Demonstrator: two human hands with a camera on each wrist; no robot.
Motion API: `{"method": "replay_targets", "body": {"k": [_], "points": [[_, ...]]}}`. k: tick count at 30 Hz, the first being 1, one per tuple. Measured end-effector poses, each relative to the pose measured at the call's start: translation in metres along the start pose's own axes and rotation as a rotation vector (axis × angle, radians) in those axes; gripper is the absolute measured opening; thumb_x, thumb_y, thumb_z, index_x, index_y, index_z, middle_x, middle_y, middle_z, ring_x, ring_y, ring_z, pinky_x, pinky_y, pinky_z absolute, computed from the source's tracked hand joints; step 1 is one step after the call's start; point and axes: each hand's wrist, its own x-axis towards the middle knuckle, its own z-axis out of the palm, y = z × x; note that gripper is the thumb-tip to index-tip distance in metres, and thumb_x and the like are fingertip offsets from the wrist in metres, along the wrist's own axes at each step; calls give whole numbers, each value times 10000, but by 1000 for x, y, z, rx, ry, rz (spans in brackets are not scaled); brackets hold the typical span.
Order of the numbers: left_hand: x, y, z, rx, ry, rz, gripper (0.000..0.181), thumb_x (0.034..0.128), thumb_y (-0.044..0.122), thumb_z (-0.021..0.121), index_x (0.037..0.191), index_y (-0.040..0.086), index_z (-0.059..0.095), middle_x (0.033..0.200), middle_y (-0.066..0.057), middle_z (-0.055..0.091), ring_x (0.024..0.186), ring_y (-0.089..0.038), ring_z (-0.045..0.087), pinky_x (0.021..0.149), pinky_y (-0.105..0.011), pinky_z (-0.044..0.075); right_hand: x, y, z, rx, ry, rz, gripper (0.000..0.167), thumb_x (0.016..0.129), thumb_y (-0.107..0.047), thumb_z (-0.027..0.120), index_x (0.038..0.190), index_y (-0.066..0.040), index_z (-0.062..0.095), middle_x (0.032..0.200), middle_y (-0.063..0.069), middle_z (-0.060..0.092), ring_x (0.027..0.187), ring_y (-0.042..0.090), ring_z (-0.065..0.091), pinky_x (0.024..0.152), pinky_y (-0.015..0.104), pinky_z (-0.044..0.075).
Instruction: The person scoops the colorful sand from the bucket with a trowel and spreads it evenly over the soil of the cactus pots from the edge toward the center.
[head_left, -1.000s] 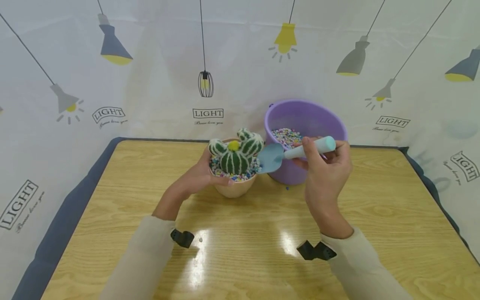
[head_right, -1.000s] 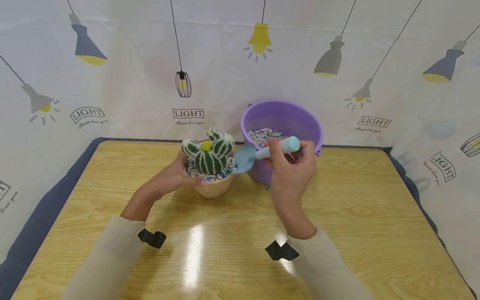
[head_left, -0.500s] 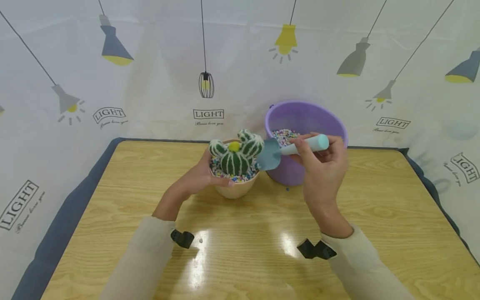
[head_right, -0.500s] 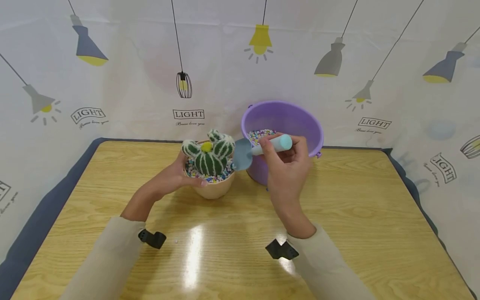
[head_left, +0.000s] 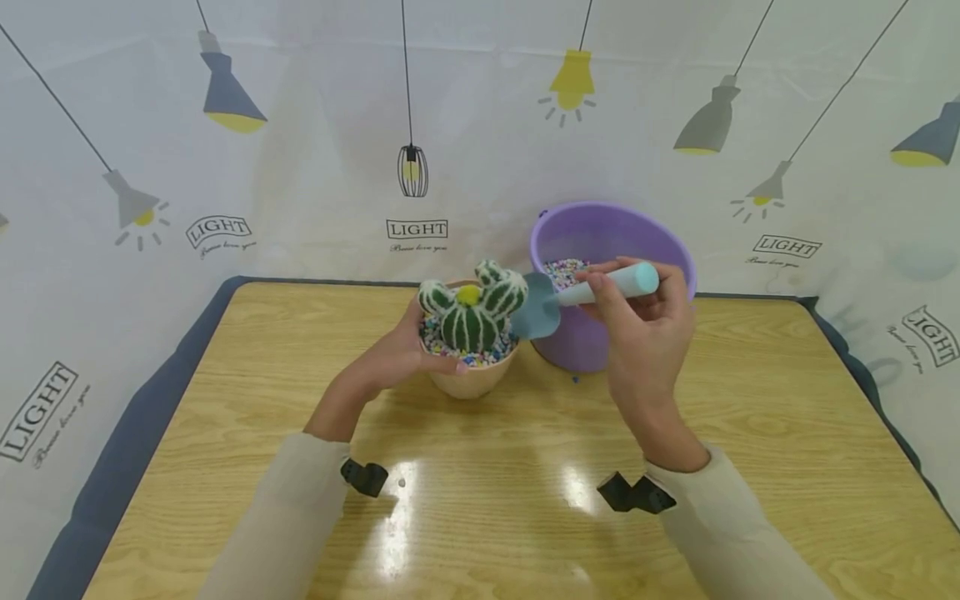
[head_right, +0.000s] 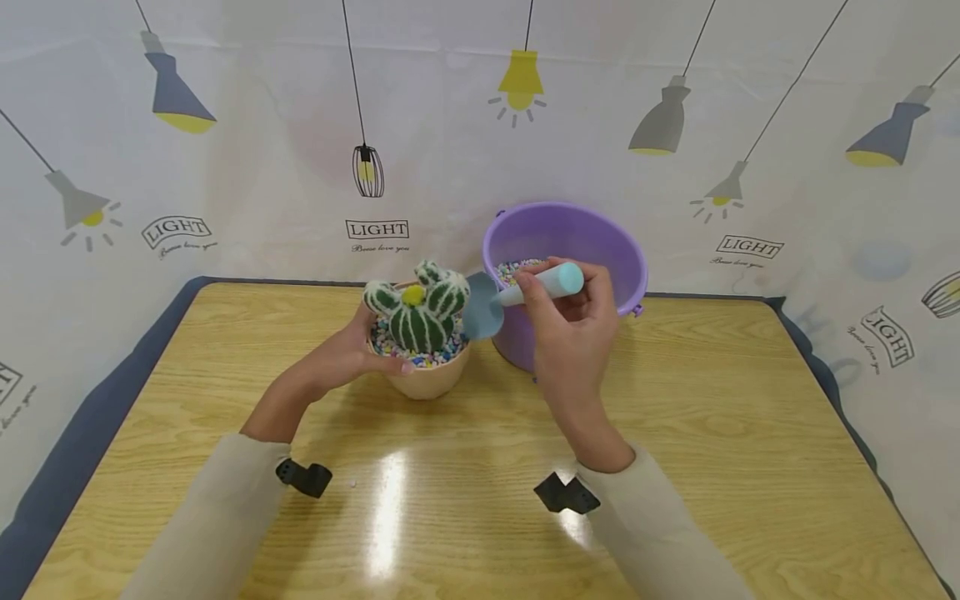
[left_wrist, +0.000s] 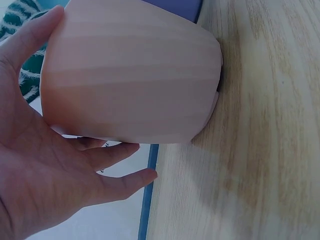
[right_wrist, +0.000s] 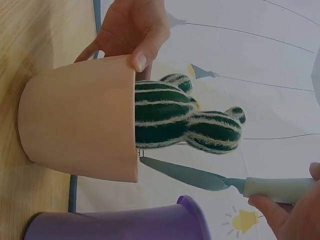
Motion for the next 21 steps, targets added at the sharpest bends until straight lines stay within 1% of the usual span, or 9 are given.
{"method": "replay_targets", "body": {"k": [4,7,11,14,16,18,21], "points": [[-2,1,0,3,-12,-11,1047,742,70,818,1520,274,146,1467,-9,343,1328,-249,405,1114,-464,336,7,0,-4,-9,53,32,264,857,-45,729,1040,42,559,931,166,683,842,274,719,656,326,597],[-2,2,-1,16,-17,-24,1047,741,80,819,1514,282,143,1452,-23,350,1315,-254,417,1105,-468,349,17,1,-8,14,86,71,276,853,-61,736,1039,41,559,926,176,679,833,289,719,643,350,597],[-3,3,-1,15,5,-44,1019,732,93,823,1484,288,164,1427,-36,372,1300,-257,433,1103,-466,353,32,2,-14,39,106,100,304,849,-105,747,1029,53,559,923,199,680,823,317,716,626,376,594],[-5,4,3,0,47,-37,997,728,81,818,1469,285,183,1428,-42,373,1307,-258,426,1116,-461,335,41,3,-20,78,112,127,331,839,-132,759,1021,60,560,924,217,682,812,336,715,606,390,590],[-7,4,7,1,89,-28,1002,727,73,813,1475,277,180,1433,-42,362,1315,-254,413,1131,-457,312,46,2,-23,106,114,157,340,831,-134,767,1020,62,564,925,223,682,802,342,715,590,397,586],[-9,4,12,7,133,3,996,728,51,807,1483,246,186,1434,-56,365,1317,-263,409,1135,-462,303,51,2,-27,131,116,182,333,833,-137,766,1020,60,573,930,229,678,794,347,716,570,403,582],[-13,4,19,18,193,45,970,726,5,788,1479,187,204,1419,-86,400,1304,-276,430,1129,-454,321,56,2,-34,163,127,220,317,843,-137,759,1024,60,588,927,226,672,786,351,715,564,426,574]]}}
